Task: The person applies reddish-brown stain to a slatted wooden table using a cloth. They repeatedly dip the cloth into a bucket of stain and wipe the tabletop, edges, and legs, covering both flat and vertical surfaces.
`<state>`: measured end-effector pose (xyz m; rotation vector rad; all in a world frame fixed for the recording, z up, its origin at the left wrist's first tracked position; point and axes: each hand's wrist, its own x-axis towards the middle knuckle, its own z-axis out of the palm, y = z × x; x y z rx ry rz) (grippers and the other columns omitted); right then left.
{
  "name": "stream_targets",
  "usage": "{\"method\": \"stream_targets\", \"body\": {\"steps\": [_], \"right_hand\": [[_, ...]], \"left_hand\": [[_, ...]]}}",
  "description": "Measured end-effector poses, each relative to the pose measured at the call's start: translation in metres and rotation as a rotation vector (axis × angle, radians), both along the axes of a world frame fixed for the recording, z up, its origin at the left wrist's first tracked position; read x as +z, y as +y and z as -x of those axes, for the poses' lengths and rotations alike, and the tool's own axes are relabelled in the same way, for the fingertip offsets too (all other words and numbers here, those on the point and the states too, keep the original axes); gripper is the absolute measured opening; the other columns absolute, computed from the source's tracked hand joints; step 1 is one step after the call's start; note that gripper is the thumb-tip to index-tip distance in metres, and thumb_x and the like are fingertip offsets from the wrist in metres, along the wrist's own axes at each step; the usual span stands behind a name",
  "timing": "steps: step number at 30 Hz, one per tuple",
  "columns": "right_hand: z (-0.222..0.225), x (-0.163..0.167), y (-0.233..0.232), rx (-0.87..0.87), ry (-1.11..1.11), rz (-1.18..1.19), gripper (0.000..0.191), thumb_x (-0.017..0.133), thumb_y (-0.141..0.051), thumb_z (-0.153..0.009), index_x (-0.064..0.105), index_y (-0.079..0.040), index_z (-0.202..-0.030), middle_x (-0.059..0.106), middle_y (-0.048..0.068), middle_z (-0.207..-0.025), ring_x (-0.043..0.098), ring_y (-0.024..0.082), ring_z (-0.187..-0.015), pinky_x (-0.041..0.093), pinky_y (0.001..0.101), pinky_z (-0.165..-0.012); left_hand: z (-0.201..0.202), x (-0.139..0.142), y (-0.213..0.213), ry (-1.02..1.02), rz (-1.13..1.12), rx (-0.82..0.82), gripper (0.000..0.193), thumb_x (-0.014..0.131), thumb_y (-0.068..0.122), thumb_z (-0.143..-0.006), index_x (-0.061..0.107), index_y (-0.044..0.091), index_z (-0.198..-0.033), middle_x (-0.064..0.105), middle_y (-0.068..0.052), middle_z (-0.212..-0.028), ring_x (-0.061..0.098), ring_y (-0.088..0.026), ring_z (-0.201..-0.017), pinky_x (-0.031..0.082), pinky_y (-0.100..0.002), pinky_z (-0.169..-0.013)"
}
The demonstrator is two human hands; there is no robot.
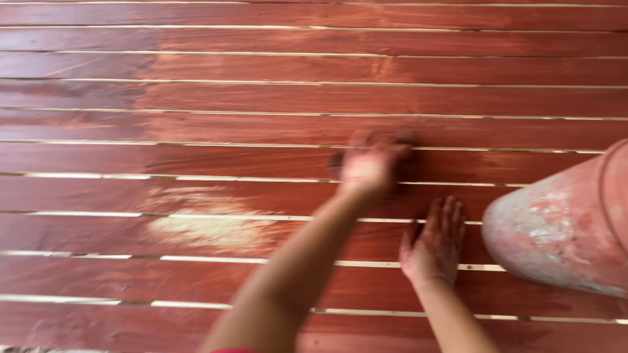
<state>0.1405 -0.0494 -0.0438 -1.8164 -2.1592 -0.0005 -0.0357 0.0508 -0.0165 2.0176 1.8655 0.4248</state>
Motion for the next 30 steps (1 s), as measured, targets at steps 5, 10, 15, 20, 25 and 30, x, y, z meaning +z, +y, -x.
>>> {"method": "stream_targets", "body": {"steps": [5,10,15,20,25,30], "right_hand": [[0.002,-0.004,0.001,-0.023,0.019,-0.015,0.069,0.043,-0.035,-0.101,0.036,0.006,-0.156,0.027,0.027,-0.167,0.02,0.04,-0.157,0.014,0.0512,-0.127],[0.004,-0.005,0.001,-0.008,0.01,-0.031,0.068,0.044,-0.033,-0.101,0.038,0.007,-0.155,0.029,0.029,-0.166,0.021,0.04,-0.157,0.014,0.0502,-0.128],[0.005,-0.006,0.0,-0.015,0.016,-0.027,0.067,0.045,-0.033,-0.101,0.039,0.007,-0.155,0.029,0.029,-0.166,0.022,0.041,-0.157,0.014,0.0499,-0.128],[0.003,-0.008,0.0,-0.013,0.031,-0.019,0.067,0.045,-0.033,-0.102,0.039,0.008,-0.155,0.029,0.029,-0.167,0.021,0.041,-0.157,0.014,0.0495,-0.128],[-0.003,-0.01,0.001,0.05,0.062,-0.058,0.066,0.044,-0.03,-0.102,0.038,0.008,-0.156,0.028,0.03,-0.167,0.02,0.041,-0.157,0.013,0.0496,-0.129],[-0.002,-0.01,0.0,0.048,0.086,-0.032,0.064,0.044,-0.027,-0.102,0.039,0.008,-0.156,0.029,0.029,-0.166,0.021,0.042,-0.157,0.013,0.0498,-0.129]], "left_hand": [[0.251,-0.028,-0.091,0.118,-0.125,0.335,0.045,0.05,0.021,-0.09,0.06,0.029,-0.133,0.049,-0.003,-0.147,0.036,-0.03,-0.136,0.016,-0.057,-0.106],[0.422,-0.012,-0.172,0.189,-0.225,0.974,0.042,0.061,0.044,-0.085,0.067,0.021,-0.12,0.063,-0.004,-0.12,0.057,-0.025,-0.108,0.038,-0.052,-0.089],[0.391,-0.057,-0.157,-0.327,-0.375,1.084,0.04,0.056,0.048,-0.099,0.071,0.011,-0.104,0.071,-0.008,-0.099,0.068,-0.022,-0.09,0.056,-0.037,-0.085],[0.198,-0.073,-0.113,0.242,-0.524,0.448,0.054,0.047,0.007,-0.101,0.05,0.022,-0.153,0.047,0.002,-0.16,0.045,-0.023,-0.145,0.032,-0.054,-0.12],[-0.012,-0.01,-0.074,-0.166,-0.077,0.2,0.045,0.037,0.013,-0.105,0.055,0.03,-0.143,0.044,-0.007,-0.162,0.032,-0.024,-0.156,0.018,-0.053,-0.128],[-0.013,-0.002,-0.079,0.1,0.0,-0.049,0.058,0.058,0.02,-0.089,0.049,0.033,-0.144,0.035,0.004,-0.162,0.027,-0.018,-0.15,0.012,-0.051,-0.124]]}}
